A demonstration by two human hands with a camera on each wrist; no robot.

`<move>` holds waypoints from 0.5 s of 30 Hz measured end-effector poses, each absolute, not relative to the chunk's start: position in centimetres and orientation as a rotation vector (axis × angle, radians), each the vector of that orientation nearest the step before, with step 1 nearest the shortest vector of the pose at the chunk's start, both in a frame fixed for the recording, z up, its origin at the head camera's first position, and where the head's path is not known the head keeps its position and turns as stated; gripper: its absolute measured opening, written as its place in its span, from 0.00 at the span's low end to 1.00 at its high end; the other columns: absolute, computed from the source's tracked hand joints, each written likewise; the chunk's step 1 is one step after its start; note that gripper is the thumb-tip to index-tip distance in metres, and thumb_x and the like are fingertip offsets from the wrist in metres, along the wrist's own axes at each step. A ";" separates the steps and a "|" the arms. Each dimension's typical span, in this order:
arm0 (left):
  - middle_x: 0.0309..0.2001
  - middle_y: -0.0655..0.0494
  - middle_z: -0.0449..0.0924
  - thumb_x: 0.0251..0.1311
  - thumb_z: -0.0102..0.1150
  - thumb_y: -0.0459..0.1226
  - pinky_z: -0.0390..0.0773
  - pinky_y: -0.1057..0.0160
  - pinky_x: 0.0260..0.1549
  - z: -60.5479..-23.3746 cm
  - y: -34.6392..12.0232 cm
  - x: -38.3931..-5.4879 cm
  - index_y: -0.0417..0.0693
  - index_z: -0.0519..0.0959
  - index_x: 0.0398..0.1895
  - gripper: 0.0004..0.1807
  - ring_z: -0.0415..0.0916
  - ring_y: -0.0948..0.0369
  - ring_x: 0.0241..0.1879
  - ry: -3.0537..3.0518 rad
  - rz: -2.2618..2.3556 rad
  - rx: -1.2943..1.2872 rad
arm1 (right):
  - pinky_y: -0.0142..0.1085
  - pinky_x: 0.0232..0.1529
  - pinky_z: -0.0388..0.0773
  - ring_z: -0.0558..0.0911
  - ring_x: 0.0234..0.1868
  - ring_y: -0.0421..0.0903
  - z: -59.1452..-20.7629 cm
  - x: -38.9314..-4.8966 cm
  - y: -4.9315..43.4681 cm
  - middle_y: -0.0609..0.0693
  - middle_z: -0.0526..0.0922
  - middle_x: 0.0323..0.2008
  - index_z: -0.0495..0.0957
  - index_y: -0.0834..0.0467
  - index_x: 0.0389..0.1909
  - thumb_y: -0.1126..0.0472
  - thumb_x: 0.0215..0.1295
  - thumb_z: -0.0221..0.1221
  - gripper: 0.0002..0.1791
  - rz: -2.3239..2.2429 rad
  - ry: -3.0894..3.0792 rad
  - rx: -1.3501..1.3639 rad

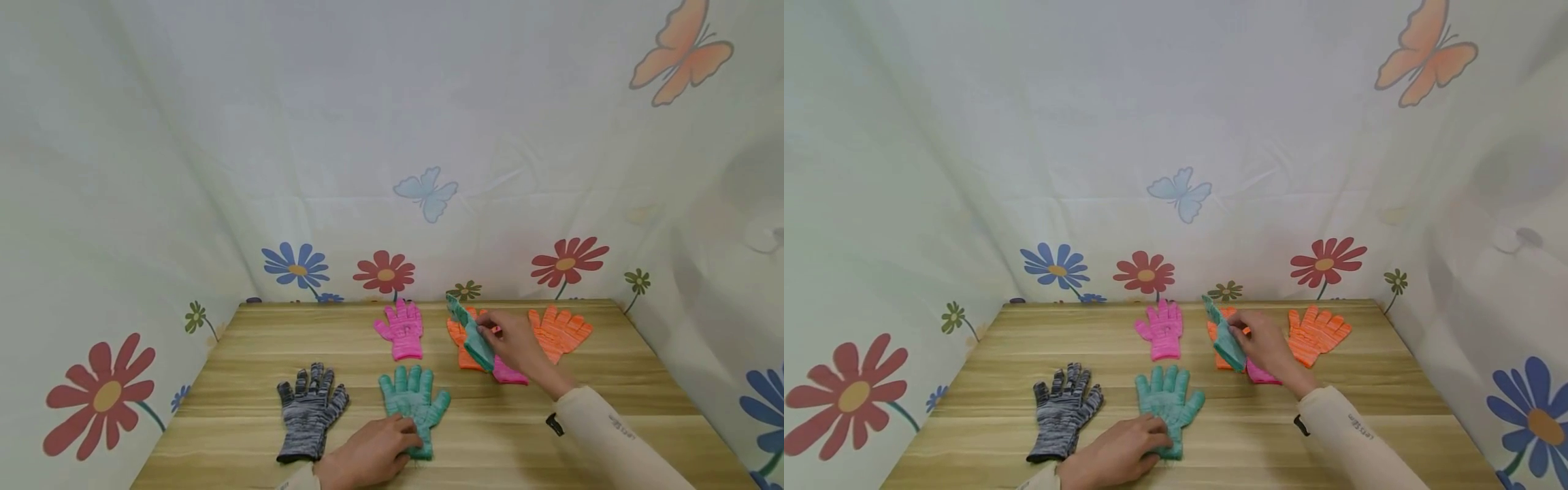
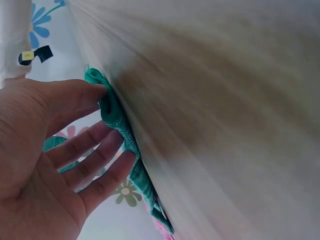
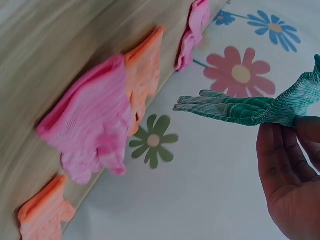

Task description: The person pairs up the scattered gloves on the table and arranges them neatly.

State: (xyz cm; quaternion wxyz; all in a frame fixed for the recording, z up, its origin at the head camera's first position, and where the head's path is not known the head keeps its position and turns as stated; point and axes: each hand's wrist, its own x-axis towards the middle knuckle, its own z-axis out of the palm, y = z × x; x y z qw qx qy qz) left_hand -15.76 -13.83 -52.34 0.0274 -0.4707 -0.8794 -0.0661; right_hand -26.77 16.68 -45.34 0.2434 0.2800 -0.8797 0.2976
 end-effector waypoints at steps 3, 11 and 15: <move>0.46 0.64 0.78 0.64 0.61 0.39 0.77 0.72 0.40 -52.3 -13.9 -15.3 0.60 0.82 0.48 0.11 0.75 0.69 0.45 -2.680 -0.173 -1.403 | 0.30 0.31 0.83 0.85 0.31 0.42 -45.6 -26.4 15.7 0.49 0.86 0.34 0.83 0.57 0.39 0.68 0.60 0.66 0.07 0.781 -2.364 0.839; 0.42 0.66 0.78 0.64 0.61 0.43 0.75 0.74 0.35 -51.5 -14.2 -14.4 0.59 0.83 0.49 0.11 0.75 0.71 0.41 -2.691 -0.128 -1.431 | 0.31 0.30 0.81 0.83 0.33 0.40 -45.9 -25.4 13.0 0.47 0.85 0.35 0.82 0.55 0.39 0.66 0.60 0.66 0.07 0.734 -2.419 0.930; 0.41 0.67 0.79 0.66 0.59 0.43 0.74 0.76 0.31 -51.5 -14.5 -14.2 0.59 0.83 0.49 0.11 0.75 0.71 0.41 -2.720 -0.120 -1.454 | 0.28 0.31 0.80 0.83 0.34 0.39 -46.3 -24.7 11.5 0.45 0.84 0.35 0.82 0.54 0.40 0.64 0.62 0.65 0.06 0.674 -2.460 0.992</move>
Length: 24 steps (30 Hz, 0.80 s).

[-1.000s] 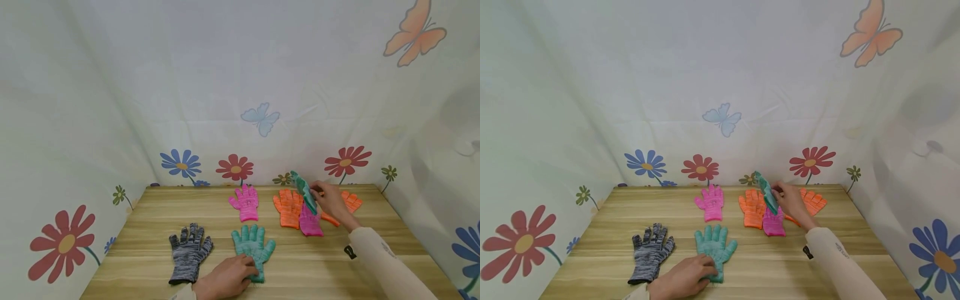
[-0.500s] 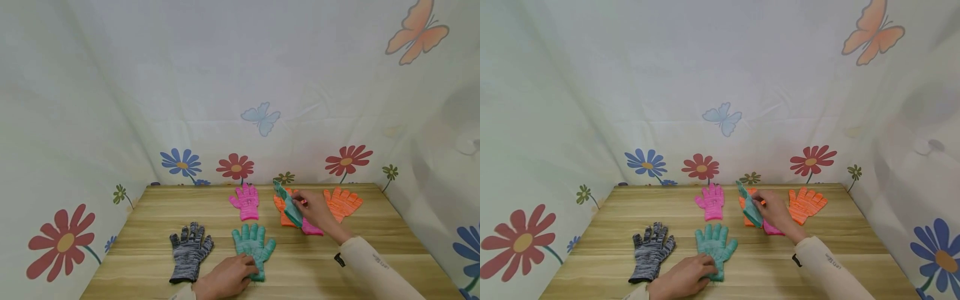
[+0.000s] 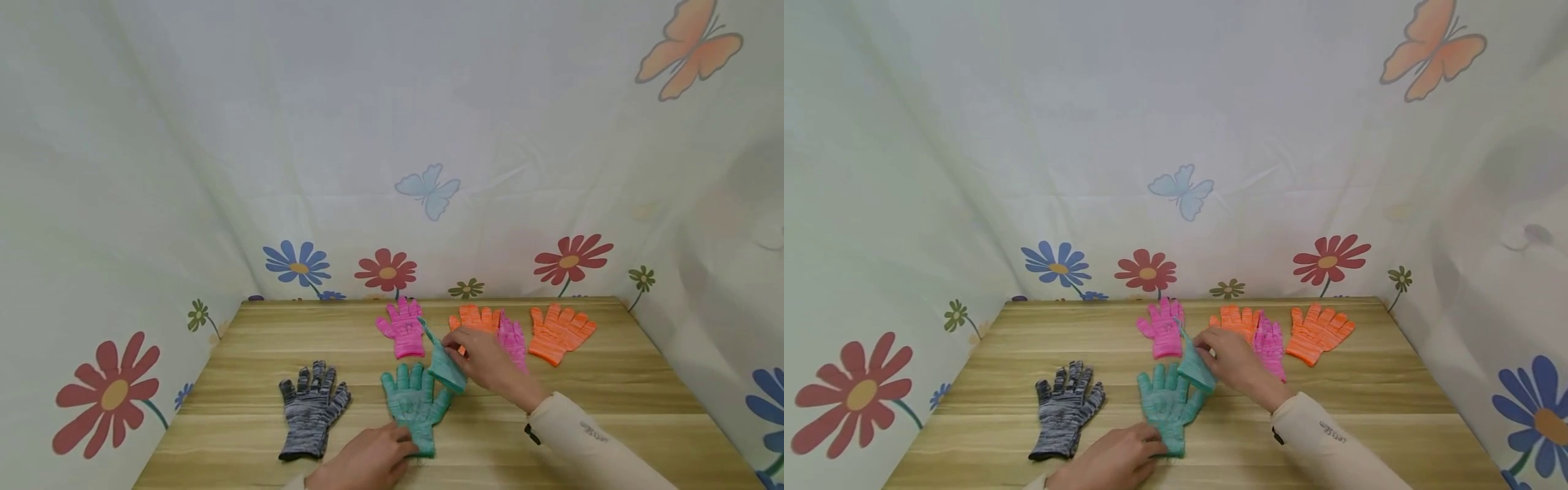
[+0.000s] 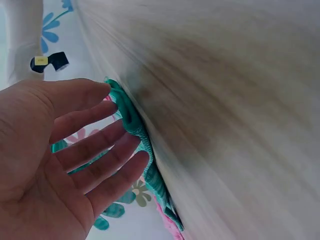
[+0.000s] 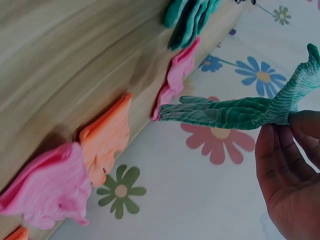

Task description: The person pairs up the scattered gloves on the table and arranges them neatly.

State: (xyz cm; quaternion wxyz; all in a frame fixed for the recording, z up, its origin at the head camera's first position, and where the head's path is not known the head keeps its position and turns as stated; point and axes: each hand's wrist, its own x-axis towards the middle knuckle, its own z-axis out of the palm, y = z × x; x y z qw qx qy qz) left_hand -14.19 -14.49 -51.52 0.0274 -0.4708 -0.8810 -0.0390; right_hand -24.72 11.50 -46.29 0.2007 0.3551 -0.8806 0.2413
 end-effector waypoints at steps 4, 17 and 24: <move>0.43 0.66 0.79 0.67 0.58 0.43 0.73 0.76 0.30 -51.6 -14.7 -14.1 0.59 0.82 0.50 0.11 0.75 0.71 0.42 -2.790 -0.184 -1.449 | 0.28 0.33 0.80 0.83 0.34 0.38 -46.9 -24.2 10.0 0.43 0.84 0.35 0.82 0.53 0.39 0.63 0.61 0.66 0.06 0.598 -2.455 1.061; 0.44 0.66 0.81 0.67 0.59 0.42 0.75 0.76 0.33 -51.7 -14.9 -14.1 0.57 0.83 0.50 0.11 0.77 0.73 0.43 -2.807 -0.264 -1.445 | 0.27 0.35 0.79 0.82 0.35 0.36 -49.3 -23.5 7.1 0.42 0.83 0.36 0.84 0.50 0.38 0.59 0.66 0.63 0.03 0.500 -2.603 1.255; 0.42 0.66 0.82 0.65 0.60 0.41 0.76 0.76 0.32 -51.0 -15.1 -13.9 0.56 0.84 0.46 0.09 0.78 0.74 0.41 -2.827 -0.327 -1.389 | 0.28 0.34 0.79 0.82 0.35 0.38 -49.7 -23.0 7.0 0.42 0.83 0.39 0.84 0.50 0.41 0.56 0.65 0.63 0.06 0.414 -2.655 1.297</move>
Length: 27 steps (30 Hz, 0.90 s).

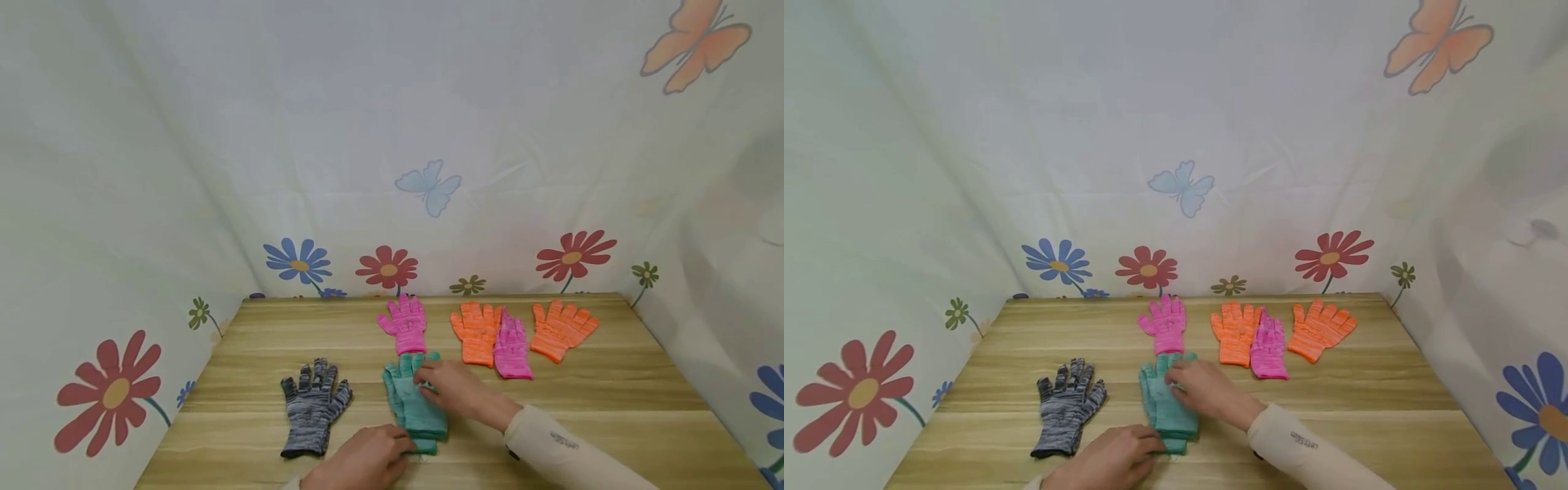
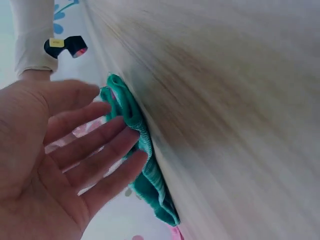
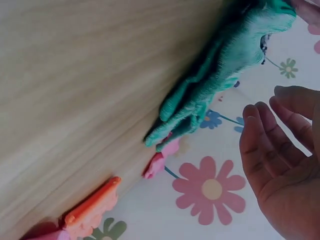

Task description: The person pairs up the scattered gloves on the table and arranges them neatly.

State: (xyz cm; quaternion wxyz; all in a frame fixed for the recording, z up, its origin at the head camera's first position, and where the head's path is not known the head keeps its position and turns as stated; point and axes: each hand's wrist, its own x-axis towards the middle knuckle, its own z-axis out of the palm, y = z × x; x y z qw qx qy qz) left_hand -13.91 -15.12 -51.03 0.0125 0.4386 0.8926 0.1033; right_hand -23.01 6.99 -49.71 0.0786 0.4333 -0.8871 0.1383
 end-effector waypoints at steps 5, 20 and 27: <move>0.39 0.67 0.80 0.65 0.61 0.42 0.73 0.75 0.27 -50.5 -15.5 -13.7 0.57 0.84 0.43 0.07 0.76 0.74 0.36 2.839 0.291 1.359 | 0.28 0.32 0.78 0.81 0.33 0.37 -49.4 -21.4 7.8 0.42 0.82 0.37 0.84 0.51 0.40 0.55 0.63 0.65 0.07 0.380 -2.640 1.383; 0.38 0.68 0.80 0.66 0.59 0.40 0.73 0.76 0.30 -51.2 -16.1 -13.6 0.57 0.86 0.40 0.06 0.76 0.75 0.36 2.807 0.293 1.390 | 0.26 0.27 0.72 0.77 0.31 0.32 -51.4 -19.4 7.9 0.36 0.77 0.31 0.81 0.43 0.31 0.53 0.58 0.68 0.04 0.314 -2.734 1.473; 0.41 0.67 0.81 0.65 0.60 0.40 0.76 0.75 0.34 -51.3 -16.2 -13.6 0.56 0.86 0.42 0.07 0.78 0.73 0.39 2.800 0.324 1.380 | 0.23 0.27 0.69 0.74 0.29 0.28 -51.1 -19.0 7.5 0.34 0.76 0.29 0.80 0.43 0.29 0.56 0.60 0.66 0.05 0.392 -2.680 1.479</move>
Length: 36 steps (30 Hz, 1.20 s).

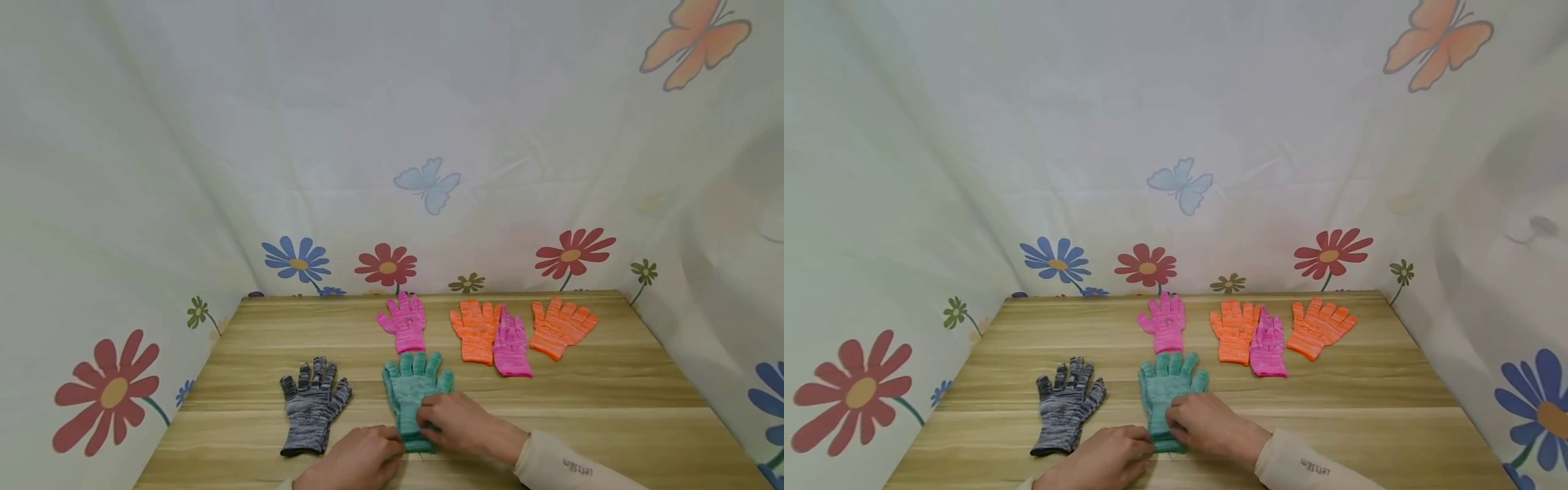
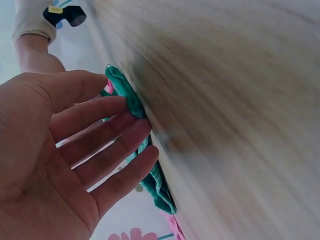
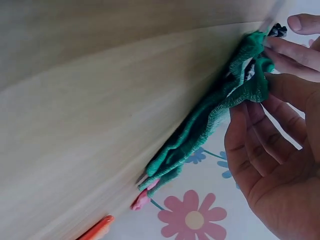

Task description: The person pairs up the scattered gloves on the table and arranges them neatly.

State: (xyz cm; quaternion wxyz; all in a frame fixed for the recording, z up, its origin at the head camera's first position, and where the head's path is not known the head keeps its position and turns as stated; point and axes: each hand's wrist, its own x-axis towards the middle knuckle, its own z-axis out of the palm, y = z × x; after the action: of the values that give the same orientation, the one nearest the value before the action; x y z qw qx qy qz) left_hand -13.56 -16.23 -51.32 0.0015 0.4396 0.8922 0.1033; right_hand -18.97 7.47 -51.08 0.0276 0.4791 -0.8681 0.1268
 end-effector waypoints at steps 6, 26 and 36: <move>0.41 0.67 0.83 0.66 0.59 0.40 0.76 0.75 0.34 -51.2 -16.3 -13.7 0.55 0.85 0.41 0.07 0.78 0.74 0.39 2.760 0.346 1.364 | 0.22 0.29 0.70 0.74 0.31 0.27 -50.8 -18.6 7.6 0.34 0.78 0.30 0.81 0.43 0.31 0.56 0.61 0.66 0.03 0.434 -2.689 1.492; 0.38 0.67 0.79 0.61 0.63 0.44 0.77 0.70 0.32 -50.2 -16.2 -14.4 0.59 0.83 0.37 0.04 0.76 0.70 0.38 2.941 0.236 1.186 | 0.26 0.31 0.75 0.77 0.34 0.30 -50.6 -18.0 8.4 0.38 0.80 0.37 0.83 0.45 0.41 0.48 0.60 0.66 0.10 0.453 -2.743 1.477; 0.37 0.68 0.73 0.56 0.68 0.44 0.70 0.72 0.29 -51.1 -15.0 -14.8 0.59 0.80 0.40 0.10 0.70 0.72 0.33 2.836 0.184 1.320 | 0.25 0.25 0.69 0.71 0.28 0.29 -51.2 -17.5 8.2 0.34 0.73 0.32 0.79 0.42 0.35 0.44 0.53 0.71 0.13 0.322 -2.876 1.461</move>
State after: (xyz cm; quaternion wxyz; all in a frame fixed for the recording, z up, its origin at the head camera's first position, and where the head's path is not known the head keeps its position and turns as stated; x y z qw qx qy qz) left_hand -14.80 -15.02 -51.09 0.0039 0.4213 0.9050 0.0586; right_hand -17.46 8.25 -51.24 -0.0502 0.4502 -0.8860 0.0993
